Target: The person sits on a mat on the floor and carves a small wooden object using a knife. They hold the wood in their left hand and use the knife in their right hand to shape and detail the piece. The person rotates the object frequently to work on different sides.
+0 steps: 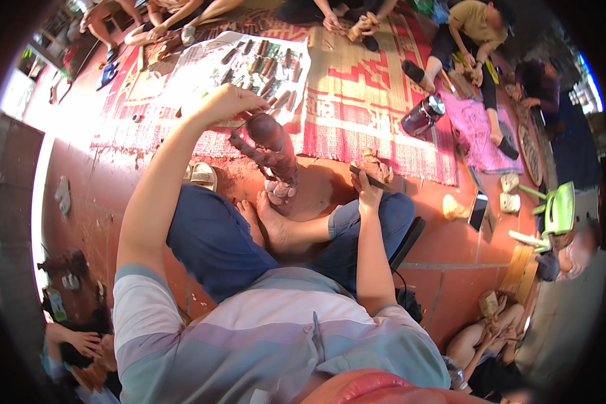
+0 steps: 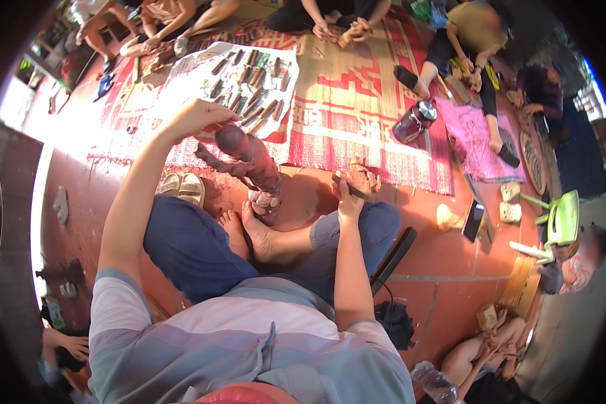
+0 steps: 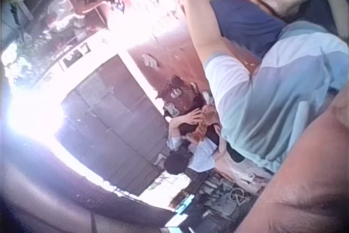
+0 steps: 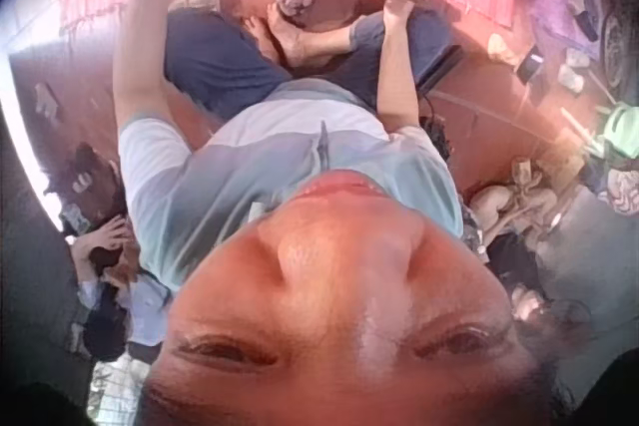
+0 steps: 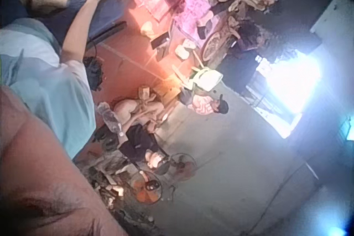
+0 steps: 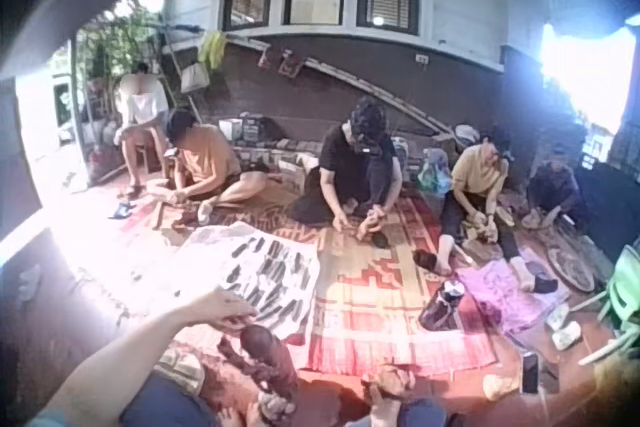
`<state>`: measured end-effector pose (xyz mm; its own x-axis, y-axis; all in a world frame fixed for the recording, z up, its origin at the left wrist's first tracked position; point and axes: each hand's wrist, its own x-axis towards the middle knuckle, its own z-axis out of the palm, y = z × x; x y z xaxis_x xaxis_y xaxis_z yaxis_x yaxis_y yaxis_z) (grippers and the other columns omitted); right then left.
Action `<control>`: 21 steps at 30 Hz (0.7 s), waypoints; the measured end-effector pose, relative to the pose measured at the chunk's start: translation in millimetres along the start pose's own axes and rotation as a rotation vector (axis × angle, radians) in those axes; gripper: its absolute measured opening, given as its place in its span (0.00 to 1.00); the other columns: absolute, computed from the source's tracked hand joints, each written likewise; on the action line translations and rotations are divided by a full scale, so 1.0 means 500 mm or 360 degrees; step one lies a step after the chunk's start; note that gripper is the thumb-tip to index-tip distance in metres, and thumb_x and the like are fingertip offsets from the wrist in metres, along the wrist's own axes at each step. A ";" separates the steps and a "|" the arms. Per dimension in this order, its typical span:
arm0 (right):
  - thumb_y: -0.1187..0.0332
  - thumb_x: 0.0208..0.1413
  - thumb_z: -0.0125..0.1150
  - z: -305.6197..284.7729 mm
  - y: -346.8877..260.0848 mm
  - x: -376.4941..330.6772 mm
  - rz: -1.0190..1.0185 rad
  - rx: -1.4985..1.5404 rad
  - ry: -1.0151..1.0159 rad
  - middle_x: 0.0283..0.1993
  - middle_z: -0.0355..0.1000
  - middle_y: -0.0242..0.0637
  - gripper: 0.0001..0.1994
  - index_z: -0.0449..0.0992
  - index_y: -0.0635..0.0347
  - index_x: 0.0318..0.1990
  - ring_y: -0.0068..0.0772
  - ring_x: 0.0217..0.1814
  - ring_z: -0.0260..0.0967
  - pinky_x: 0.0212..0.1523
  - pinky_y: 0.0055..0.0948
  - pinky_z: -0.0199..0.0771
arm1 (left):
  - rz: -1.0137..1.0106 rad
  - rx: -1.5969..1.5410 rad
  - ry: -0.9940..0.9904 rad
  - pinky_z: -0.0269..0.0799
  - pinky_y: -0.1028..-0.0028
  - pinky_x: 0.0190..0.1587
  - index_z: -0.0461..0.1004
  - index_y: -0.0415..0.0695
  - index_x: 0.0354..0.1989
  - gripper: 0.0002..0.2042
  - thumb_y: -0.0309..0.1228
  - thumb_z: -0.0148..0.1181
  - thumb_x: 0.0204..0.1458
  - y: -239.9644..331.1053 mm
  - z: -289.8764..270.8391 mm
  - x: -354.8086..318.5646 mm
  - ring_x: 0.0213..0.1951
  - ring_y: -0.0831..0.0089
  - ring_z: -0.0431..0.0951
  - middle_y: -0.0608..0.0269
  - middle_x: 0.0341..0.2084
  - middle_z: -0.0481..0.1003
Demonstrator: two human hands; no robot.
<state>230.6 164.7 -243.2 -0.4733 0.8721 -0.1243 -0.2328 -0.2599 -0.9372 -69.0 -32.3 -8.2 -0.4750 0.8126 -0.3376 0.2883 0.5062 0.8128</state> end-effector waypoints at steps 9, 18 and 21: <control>0.74 0.54 0.60 -0.014 0.025 -0.003 -0.0146 -0.0232 -0.0128 0.35 0.71 0.32 0.09 0.74 0.66 0.42 0.18 0.29 0.64 0.26 0.17 0.64 | 0.0133 -0.0457 0.0733 0.65 0.73 0.51 0.69 0.41 0.54 0.23 0.46 0.44 0.59 -0.127 -0.034 -0.271 0.46 0.71 0.72 0.60 0.47 0.73; 0.78 0.51 0.60 0.051 -0.041 -0.043 -0.0069 -0.0133 -0.0334 0.35 0.70 0.36 0.10 0.71 0.68 0.42 0.25 0.35 0.68 0.36 0.24 0.73 | -0.0023 -0.1510 0.0994 0.59 0.73 0.57 0.70 0.39 0.51 0.23 0.45 0.39 0.60 -0.216 0.162 -0.447 0.52 0.71 0.68 0.58 0.49 0.70; 0.80 0.52 0.58 0.101 -0.102 -0.091 0.0020 -0.0103 -0.0242 0.37 0.68 0.36 0.11 0.69 0.68 0.43 0.26 0.37 0.68 0.39 0.27 0.77 | -0.0360 -0.1489 0.1331 0.59 0.73 0.56 0.70 0.38 0.51 0.22 0.42 0.37 0.61 -0.269 0.169 -0.475 0.52 0.70 0.68 0.58 0.49 0.71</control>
<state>221.1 117.3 -173.3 -0.6003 0.7947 -0.0901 -0.1730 -0.2390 -0.9555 75.6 -269.0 -77.3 -0.9118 0.1338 -0.3882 -0.3988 -0.0638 0.9148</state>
